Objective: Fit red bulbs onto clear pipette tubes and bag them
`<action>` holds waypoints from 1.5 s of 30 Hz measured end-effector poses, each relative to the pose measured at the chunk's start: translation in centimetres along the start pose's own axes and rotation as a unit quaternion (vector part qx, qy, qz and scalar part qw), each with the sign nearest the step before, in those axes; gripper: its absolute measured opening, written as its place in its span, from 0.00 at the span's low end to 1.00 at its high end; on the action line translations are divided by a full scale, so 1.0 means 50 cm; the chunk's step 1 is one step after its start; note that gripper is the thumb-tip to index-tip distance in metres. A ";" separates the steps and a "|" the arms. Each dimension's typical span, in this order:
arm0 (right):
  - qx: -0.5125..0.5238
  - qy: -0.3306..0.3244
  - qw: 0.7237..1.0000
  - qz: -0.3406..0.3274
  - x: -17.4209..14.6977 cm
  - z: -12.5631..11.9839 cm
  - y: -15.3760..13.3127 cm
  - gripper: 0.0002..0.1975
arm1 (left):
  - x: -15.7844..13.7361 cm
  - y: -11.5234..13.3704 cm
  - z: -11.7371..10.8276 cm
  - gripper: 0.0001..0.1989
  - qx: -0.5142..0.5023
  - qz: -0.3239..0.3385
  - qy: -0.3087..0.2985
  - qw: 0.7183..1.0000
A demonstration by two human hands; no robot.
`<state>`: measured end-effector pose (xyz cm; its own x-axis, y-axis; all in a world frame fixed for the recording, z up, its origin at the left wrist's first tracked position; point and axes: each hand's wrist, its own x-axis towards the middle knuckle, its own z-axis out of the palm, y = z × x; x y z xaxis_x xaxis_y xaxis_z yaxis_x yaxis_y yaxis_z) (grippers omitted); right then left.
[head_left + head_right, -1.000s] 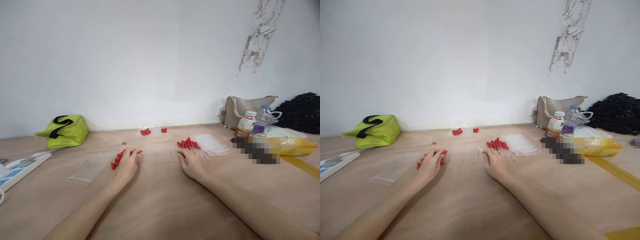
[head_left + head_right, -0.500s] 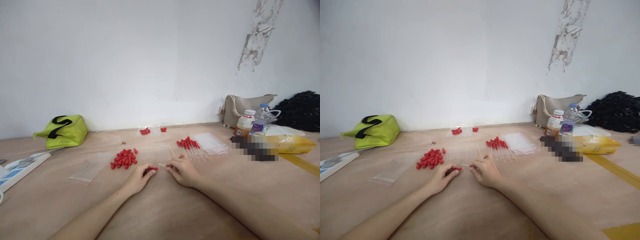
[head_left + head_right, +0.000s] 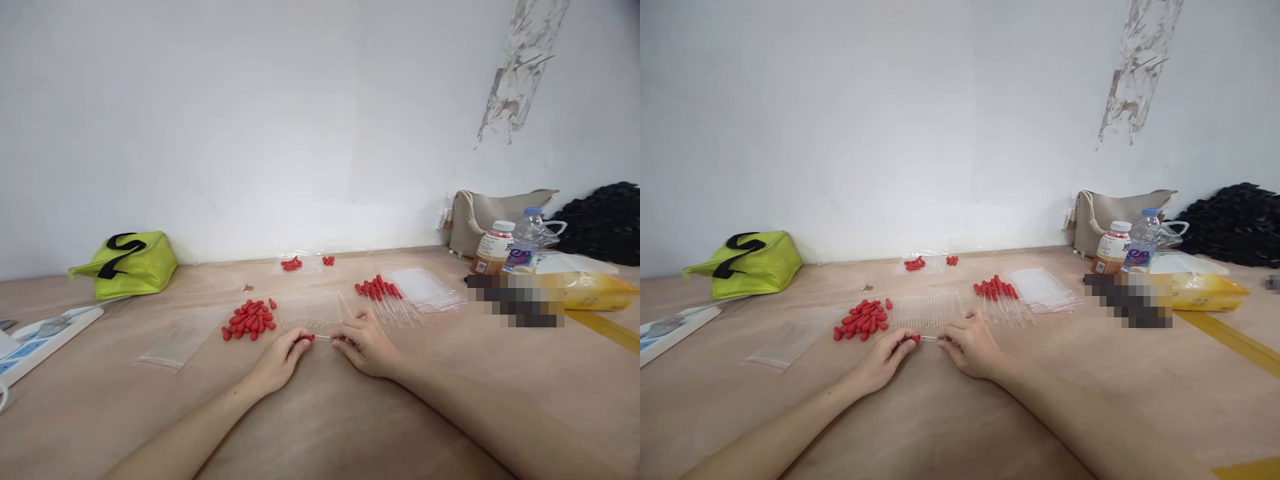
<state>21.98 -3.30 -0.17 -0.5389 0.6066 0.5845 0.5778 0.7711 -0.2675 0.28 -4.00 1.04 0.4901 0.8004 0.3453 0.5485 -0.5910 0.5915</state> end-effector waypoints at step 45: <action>-0.129 -0.082 0.988 -0.010 0.021 -0.016 -0.047 0.10 | 0.003 -0.007 -0.002 0.10 0.076 0.085 0.018 0.993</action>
<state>20.54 -4.61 1.66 -0.6315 0.6316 0.4498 0.6921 0.7207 -0.0403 0.12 -3.66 0.96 0.5617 0.6893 0.4576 0.5566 -0.7240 0.4074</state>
